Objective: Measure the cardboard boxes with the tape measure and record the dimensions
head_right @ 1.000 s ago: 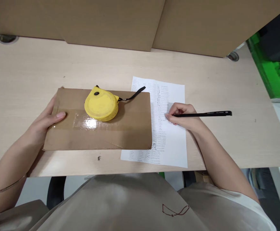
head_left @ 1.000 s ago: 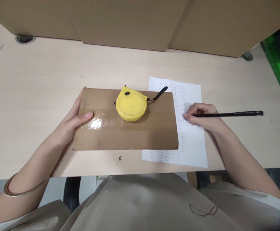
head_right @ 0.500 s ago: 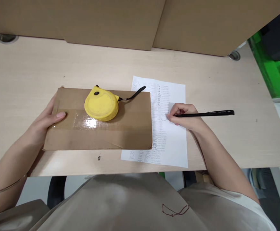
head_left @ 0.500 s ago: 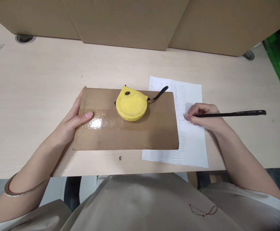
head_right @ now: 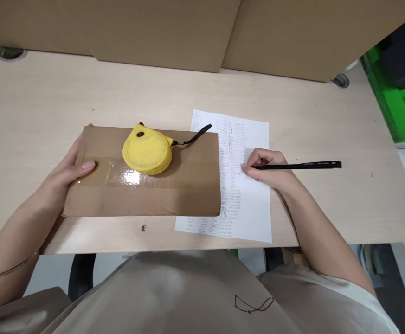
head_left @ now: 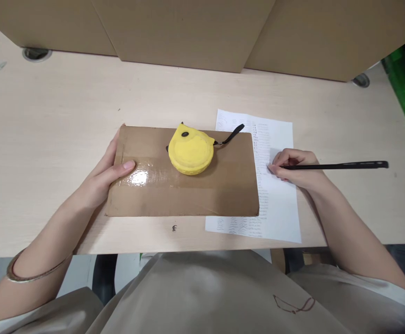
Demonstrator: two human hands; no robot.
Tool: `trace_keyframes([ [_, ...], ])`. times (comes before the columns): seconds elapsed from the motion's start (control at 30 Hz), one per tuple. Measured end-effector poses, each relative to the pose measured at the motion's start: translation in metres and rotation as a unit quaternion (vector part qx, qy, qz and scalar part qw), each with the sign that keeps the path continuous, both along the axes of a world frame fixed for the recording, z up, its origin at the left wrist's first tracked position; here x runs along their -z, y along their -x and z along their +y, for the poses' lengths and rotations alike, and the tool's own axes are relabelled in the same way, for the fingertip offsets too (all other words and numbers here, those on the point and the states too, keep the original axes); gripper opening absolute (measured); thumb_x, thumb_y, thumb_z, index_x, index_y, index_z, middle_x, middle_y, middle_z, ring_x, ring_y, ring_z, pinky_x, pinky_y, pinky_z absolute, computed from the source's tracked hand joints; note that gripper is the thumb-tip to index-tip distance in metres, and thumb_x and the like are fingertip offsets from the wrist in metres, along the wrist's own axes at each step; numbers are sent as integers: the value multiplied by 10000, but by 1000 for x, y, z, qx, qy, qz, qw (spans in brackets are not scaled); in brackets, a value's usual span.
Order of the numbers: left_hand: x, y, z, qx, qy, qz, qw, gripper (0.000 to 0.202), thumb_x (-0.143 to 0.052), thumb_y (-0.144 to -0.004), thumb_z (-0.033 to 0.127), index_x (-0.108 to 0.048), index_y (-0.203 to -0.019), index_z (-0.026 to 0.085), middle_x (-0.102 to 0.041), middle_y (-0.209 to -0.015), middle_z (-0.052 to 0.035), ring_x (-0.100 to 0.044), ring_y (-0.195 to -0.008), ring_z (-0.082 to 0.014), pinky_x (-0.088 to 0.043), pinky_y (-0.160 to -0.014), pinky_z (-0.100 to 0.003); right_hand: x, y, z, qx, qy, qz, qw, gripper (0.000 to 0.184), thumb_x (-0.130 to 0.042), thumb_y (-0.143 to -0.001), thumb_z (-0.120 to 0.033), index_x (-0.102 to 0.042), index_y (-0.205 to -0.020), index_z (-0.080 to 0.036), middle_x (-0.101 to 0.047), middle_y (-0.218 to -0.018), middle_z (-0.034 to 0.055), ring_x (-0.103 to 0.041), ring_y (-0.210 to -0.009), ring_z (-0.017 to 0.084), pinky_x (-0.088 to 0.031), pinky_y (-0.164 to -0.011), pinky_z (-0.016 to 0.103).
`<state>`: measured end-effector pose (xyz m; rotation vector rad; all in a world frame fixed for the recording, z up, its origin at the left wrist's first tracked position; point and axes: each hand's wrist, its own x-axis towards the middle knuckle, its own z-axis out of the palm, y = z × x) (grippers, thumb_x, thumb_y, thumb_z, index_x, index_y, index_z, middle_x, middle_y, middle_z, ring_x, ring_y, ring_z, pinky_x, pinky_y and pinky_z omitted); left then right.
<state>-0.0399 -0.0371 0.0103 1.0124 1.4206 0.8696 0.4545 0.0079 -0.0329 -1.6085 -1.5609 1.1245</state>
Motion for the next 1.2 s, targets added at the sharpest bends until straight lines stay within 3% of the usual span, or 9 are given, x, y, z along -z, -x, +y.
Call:
trace_keyframes([
  [0.37, 9, 6, 3, 15, -23, -7, 1000, 1028, -983, -952, 615, -534, -1872, 519, -563, -1946, 11, -554, -1758, -547, -576, -1408, -696, -3, 0, -1, 0, 1, 1, 1000, 383, -1010, -718, -298, -647, -612, -233, -607, -600, 13, -466, -511, 109, -294, -524, 291],
  [0.57, 10, 7, 2, 19, -25, -3, 1000, 986, -929, -1026, 564, -482, -1903, 508, -608, -1914, -6, -653, -1686, -505, -640, -1354, -648, -6, 3, -1, 2, 8, 7, 1000, 367, -1013, -698, -295, -665, -601, -227, -627, -596, 28, -502, -503, 115, -329, -528, 290],
  [0.7, 16, 11, 5, 31, -46, -9, 998, 1061, -962, -976, 614, -476, -1911, 495, -618, -1905, -21, -677, -1657, -507, -666, -1319, -661, -9, 3, -1, 0, 7, 15, 1000, 388, -1027, -685, -298, -660, -584, -225, -631, -587, 32, -517, -494, 110, -347, -516, 281],
  [0.93, 18, 12, 6, 29, -41, 7, 999, 1068, -979, -939, 666, -511, -1886, 508, -606, -1912, -23, -620, -1710, -544, -575, -1382, -762, -7, 1, 0, 5, 2, 9, 1000, 574, -1161, -658, -559, -681, -596, -249, -644, -583, 33, -540, -500, 137, -385, -490, 294],
  [1.2, 10, 7, 4, 31, -32, 1, 999, 1012, -946, -985, 625, -502, -1888, 513, -591, -1928, -5, -615, -1714, -540, -600, -1379, -720, -10, 2, 0, -4, 6, -2, 1000, 650, -1174, -627, -666, -670, -583, -257, -627, -578, 15, -520, -499, 132, -366, -481, 307],
])
